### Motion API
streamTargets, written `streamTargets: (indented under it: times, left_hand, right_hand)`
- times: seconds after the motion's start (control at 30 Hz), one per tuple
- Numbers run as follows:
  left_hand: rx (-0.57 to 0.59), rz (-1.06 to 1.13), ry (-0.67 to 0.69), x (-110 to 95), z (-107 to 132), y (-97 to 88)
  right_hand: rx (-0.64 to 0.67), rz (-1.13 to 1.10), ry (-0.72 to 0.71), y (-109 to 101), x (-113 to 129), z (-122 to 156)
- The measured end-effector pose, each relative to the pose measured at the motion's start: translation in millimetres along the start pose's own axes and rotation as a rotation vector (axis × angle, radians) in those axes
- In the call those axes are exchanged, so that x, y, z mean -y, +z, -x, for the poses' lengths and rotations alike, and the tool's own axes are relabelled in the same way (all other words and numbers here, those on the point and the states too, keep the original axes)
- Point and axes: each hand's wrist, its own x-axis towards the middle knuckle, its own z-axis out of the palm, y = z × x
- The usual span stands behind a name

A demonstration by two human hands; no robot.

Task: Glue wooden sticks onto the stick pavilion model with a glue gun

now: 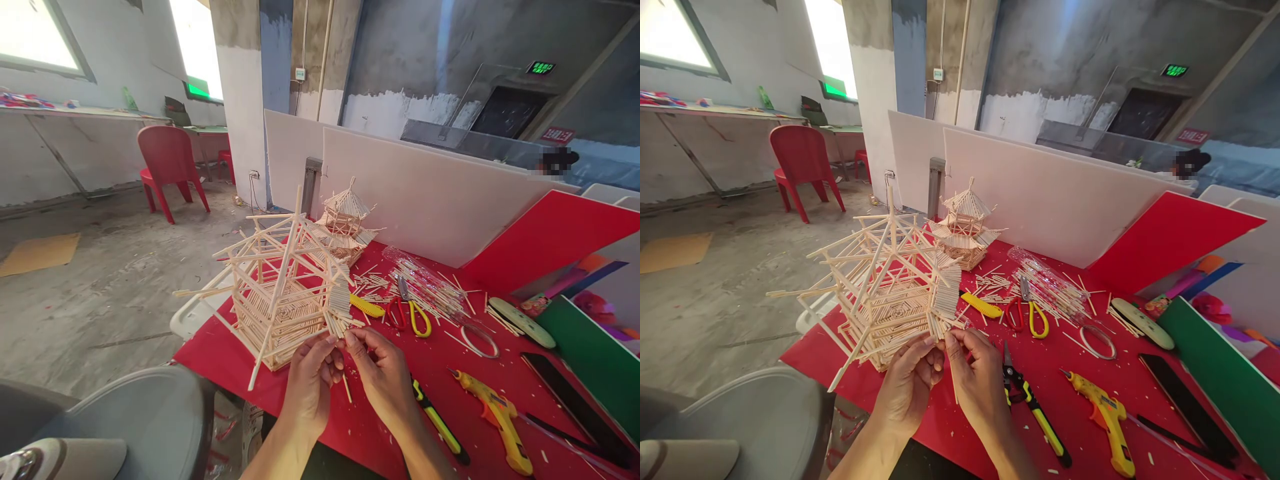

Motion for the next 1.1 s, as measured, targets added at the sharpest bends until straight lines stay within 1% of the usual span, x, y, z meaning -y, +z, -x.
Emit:
streamTargets:
  times: [0.23, 0.5, 0.57, 0.67, 0.7, 0.77, 0.8, 0.87, 0.93, 0.97, 1.03, 1.1]
  left_hand:
    - [0.002, 0.004, -0.011, 1, 1, 0.7]
    - [0.008, 0.021, -0.005, 1, 1, 2.6]
    - [-0.002, 0.013, 0.003, 3, 3, -0.2]
    - [-0.048, -0.051, 0.028, 10, 8, -11.2]
    - [-0.075, -0.086, 0.032, 14, 10, -16.0]
    - [-0.106, -0.266, 0.067, 20, 15, -24.3]
    - [-0.079, -0.380, 0.081, 22, 18, -27.0]
    - [-0.030, -0.529, 0.142, 22, 25, -28.1]
    - [0.019, -0.646, 0.241, 20, 32, -24.6]
    - [0.037, -0.706, 0.293, 19, 36, -22.2]
    - [0.058, -0.847, 0.368, 17, 43, -18.3]
    - [0.059, -0.980, 0.406, 18, 50, -16.4]
  right_hand:
    - [-0.015, -0.035, -0.005, -1, -3, 1]
    - [-0.046, 0.028, -0.023, -2, -5, 5]
    - [-0.067, 0.064, -0.045, -3, -7, 7]
    - [-0.133, 0.121, -0.046, -6, -12, 12]
    - [-0.156, 0.131, -0.040, -7, -13, 15]
    - [-0.149, 0.129, -0.051, -7, -16, 20]
    - [-0.111, 0.116, -0.071, -7, -16, 23]
    - [0.005, 0.085, -0.125, -5, -17, 29]
    - [0.096, 0.061, -0.157, -3, -16, 33]
    - [0.118, 0.043, -0.156, -2, -16, 35]
    - [0.114, -0.028, -0.122, -3, -17, 39]
    - [0.066, -0.120, -0.062, -6, -21, 42]
